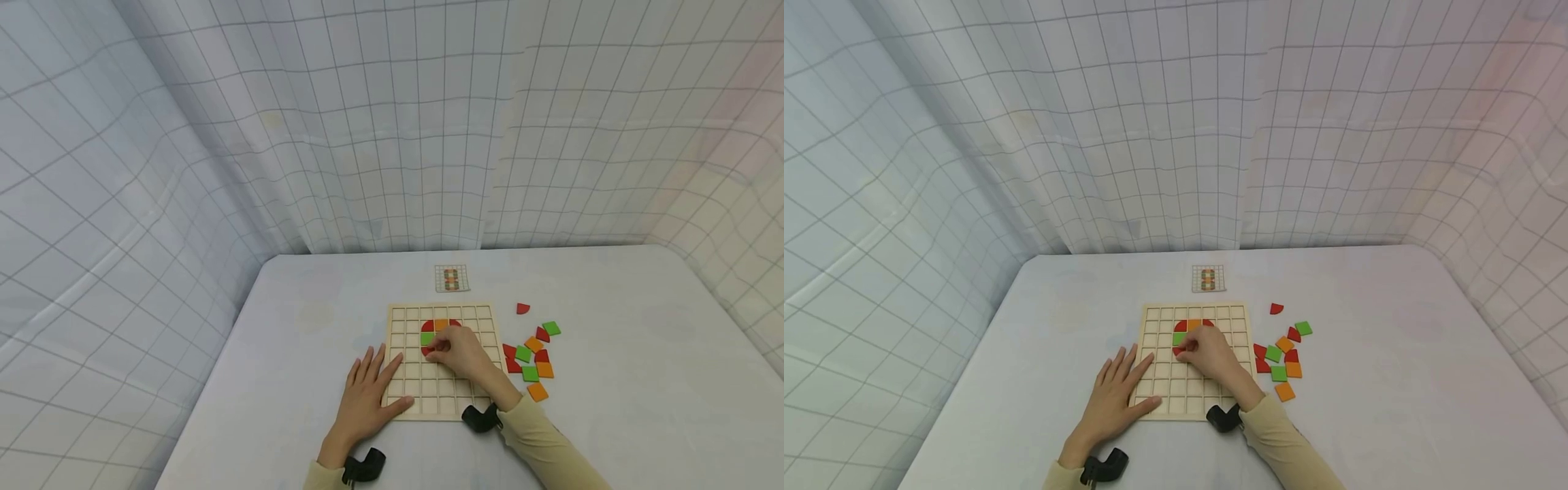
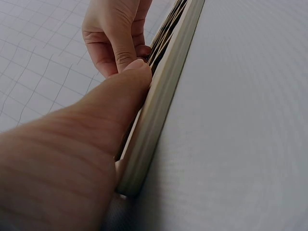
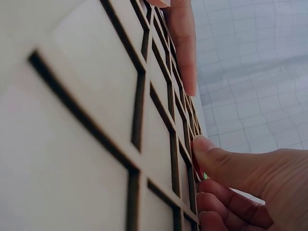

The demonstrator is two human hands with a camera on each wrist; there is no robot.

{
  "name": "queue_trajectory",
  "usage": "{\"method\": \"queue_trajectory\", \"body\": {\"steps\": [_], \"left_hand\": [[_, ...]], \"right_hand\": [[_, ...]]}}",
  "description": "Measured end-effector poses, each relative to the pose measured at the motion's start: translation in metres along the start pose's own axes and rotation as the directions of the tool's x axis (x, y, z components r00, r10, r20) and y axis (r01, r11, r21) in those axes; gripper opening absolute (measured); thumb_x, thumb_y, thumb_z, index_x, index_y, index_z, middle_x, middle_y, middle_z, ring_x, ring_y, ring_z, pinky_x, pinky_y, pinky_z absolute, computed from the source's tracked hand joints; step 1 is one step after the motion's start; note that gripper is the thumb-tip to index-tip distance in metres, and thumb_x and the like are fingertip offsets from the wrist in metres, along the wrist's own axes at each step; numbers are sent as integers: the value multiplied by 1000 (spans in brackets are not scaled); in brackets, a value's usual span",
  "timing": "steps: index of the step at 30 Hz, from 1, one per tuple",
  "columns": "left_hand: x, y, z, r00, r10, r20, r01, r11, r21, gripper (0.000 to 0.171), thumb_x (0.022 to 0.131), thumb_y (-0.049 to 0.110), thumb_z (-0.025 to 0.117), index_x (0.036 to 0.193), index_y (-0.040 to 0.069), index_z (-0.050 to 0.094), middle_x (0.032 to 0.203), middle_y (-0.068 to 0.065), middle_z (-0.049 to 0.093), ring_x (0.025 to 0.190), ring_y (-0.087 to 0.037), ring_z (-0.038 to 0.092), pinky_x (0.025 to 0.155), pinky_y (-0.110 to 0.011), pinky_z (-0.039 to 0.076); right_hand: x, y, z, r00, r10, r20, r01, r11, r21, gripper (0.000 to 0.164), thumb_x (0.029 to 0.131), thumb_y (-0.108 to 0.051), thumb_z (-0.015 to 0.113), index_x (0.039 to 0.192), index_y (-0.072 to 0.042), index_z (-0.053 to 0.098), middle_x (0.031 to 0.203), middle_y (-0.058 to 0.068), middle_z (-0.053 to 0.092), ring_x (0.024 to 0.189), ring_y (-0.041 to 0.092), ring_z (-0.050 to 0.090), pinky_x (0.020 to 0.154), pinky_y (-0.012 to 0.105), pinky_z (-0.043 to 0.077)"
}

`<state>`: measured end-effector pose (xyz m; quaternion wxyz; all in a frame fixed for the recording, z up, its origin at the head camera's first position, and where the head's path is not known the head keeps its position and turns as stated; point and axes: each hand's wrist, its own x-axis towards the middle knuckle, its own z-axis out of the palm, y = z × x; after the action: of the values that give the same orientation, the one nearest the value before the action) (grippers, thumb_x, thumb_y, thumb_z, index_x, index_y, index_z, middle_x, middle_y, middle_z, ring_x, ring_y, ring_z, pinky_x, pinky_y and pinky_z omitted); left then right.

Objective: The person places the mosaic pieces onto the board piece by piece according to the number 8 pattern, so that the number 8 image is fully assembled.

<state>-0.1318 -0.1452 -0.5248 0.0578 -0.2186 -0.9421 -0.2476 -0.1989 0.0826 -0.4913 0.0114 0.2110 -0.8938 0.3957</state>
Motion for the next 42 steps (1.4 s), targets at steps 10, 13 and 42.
{"method": "queue_trajectory", "body": {"steps": [10, 13, 42], "left_hand": [[0, 0, 0, 1000, 4, -2, -4, 1000, -2, 75, 87, 59, 56, 148, 22, 37, 154, -14, 22, 142, -34, 12, 110, -53, 7], [0, -1, 0, 1000, 6, -2, -6, 1000, 1, 75, 87, 58, 57, 148, 22, 37, 154, -14, 22, 142, -34, 12, 110, -53, 7], [0, -3, 2, 1000, 4, 7, -4, 1000, -13, 75, 87, 57, 58, 149, 21, 36, 154, -13, 21, 142, -33, 10, 111, -51, 5]], "right_hand": [[-11, 10, -19, 1000, 13, 16, -14, 998, 56, 7, 87, -10, 70, 92, -10, 74, 85, -5, 67, 76, 9, 59, 70, 28, 51], [-14, 16, -29, 999, -21, -33, 23, 997, 68, 7, 87, -11, 70, 93, -8, 74, 87, -4, 68, 74, 10, 59, 68, 27, 52], [-66, 85, -123, 947, 319, 27, -313, 942, -123, 26, 85, -15, 73, 107, -2, 71, 79, 2, 52, 73, 20, 46, 59, 31, 40]]}}
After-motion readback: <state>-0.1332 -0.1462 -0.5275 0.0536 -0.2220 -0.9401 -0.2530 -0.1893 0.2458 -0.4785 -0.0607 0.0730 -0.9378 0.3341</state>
